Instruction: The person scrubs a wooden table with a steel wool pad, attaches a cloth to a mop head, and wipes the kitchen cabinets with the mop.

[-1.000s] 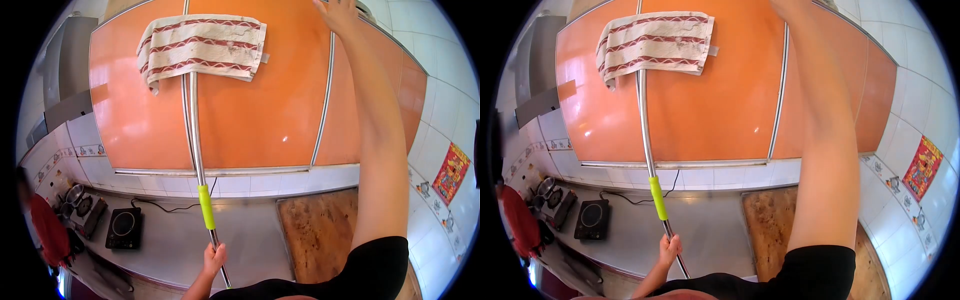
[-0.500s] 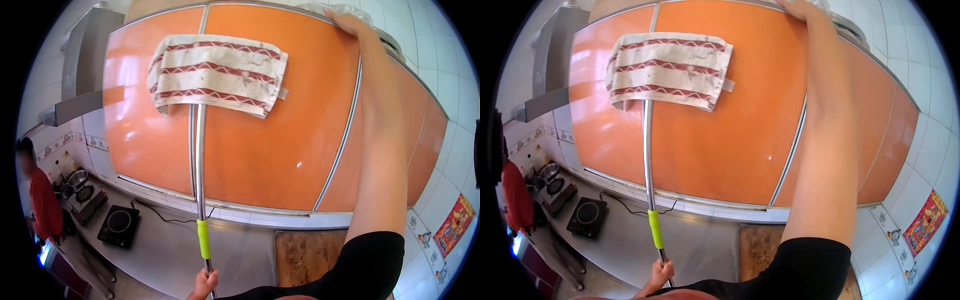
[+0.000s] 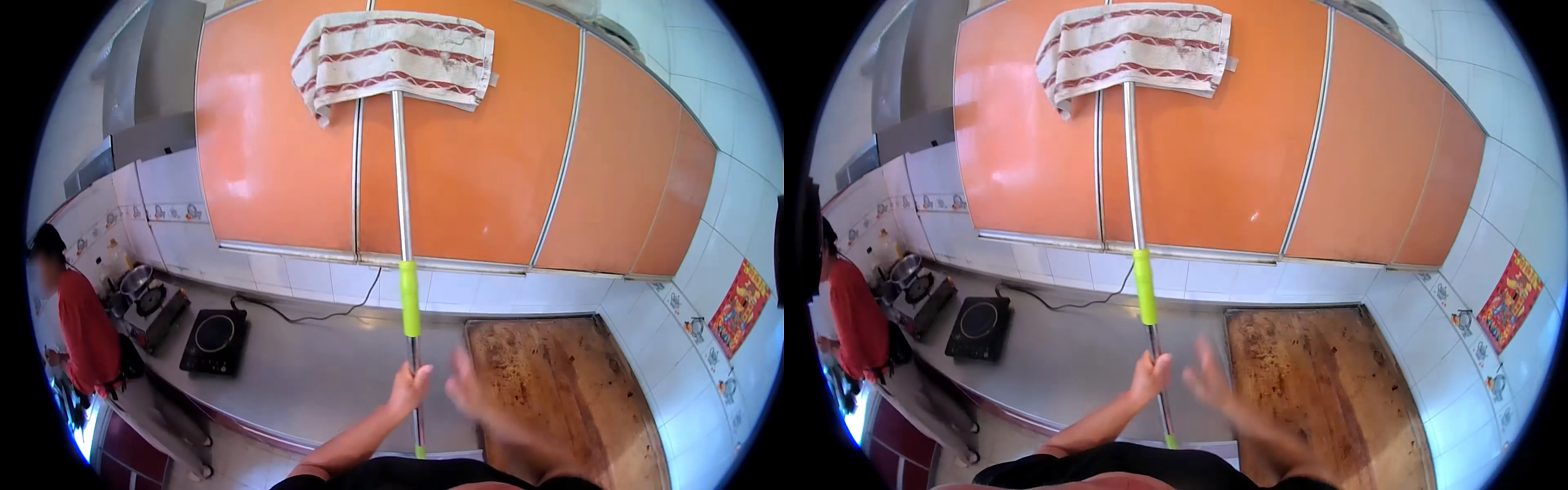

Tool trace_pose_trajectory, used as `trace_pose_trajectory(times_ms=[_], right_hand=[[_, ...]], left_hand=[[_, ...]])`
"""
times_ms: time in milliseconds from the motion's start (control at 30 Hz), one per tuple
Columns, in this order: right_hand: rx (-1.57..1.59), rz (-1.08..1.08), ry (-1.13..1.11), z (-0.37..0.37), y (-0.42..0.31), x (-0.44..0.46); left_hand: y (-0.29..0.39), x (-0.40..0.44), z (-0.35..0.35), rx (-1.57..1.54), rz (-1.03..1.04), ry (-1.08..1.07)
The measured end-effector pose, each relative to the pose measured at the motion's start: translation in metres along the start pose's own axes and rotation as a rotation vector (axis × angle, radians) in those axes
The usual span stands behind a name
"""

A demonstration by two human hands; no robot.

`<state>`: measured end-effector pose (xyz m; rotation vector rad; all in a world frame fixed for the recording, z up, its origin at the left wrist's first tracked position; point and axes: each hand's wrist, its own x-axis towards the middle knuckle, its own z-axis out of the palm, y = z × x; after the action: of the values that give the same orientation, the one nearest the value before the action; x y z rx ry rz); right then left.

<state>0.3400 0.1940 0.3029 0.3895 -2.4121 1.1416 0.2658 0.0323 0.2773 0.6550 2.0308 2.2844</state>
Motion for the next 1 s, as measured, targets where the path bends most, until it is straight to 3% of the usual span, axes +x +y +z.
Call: trace_pose_trajectory(times_ms=[33, 100, 200, 267, 500, 700, 800, 833, 900, 1000], right_hand=[[0.238, 0.276, -0.105, 0.049, 0.017, -0.041], [0.268, -0.001, 0.263, 0.119, -0.025, -0.069], [0.324, 0.398, 0.16, 0.117, -0.005, -0.051], [0.267, 0.419, 0.232, 0.114, -0.021, -0.04], [0.187, 0.463, 0.352, 0.128, -0.059, -0.073], [0.143, 0.605, 0.364, 0.158, -0.024, -0.192], [-0.057, 0.536, 0.39, 0.13, 0.002, -0.19], [0.047, 0.597, 0.334, 0.114, 0.017, -0.18], [0.089, 0.493, 0.39, 0.053, -0.038, -0.135], [0.1, 0.475, 0.425, 0.012, -0.056, -0.118]], left_hand=[[0.008, -0.001, 0.008, -0.022, 0.018, -0.003], [0.038, 0.009, 0.008, -0.07, 0.035, -0.068], [0.083, 0.015, 0.001, -0.097, -0.019, -0.213], [0.097, 0.025, 0.001, -0.017, 0.041, -0.28], [0.198, 0.046, 0.009, -0.27, 0.436, -0.11], [0.075, -0.021, 0.04, 0.013, 0.435, -0.155], [0.095, 0.0, 0.072, 0.05, 0.493, -0.118], [0.113, 0.013, 0.084, 0.044, 0.506, -0.109], [0.159, 0.033, 0.108, 0.011, 0.505, -0.106], [0.191, 0.049, 0.135, -0.072, 0.518, -0.113]])
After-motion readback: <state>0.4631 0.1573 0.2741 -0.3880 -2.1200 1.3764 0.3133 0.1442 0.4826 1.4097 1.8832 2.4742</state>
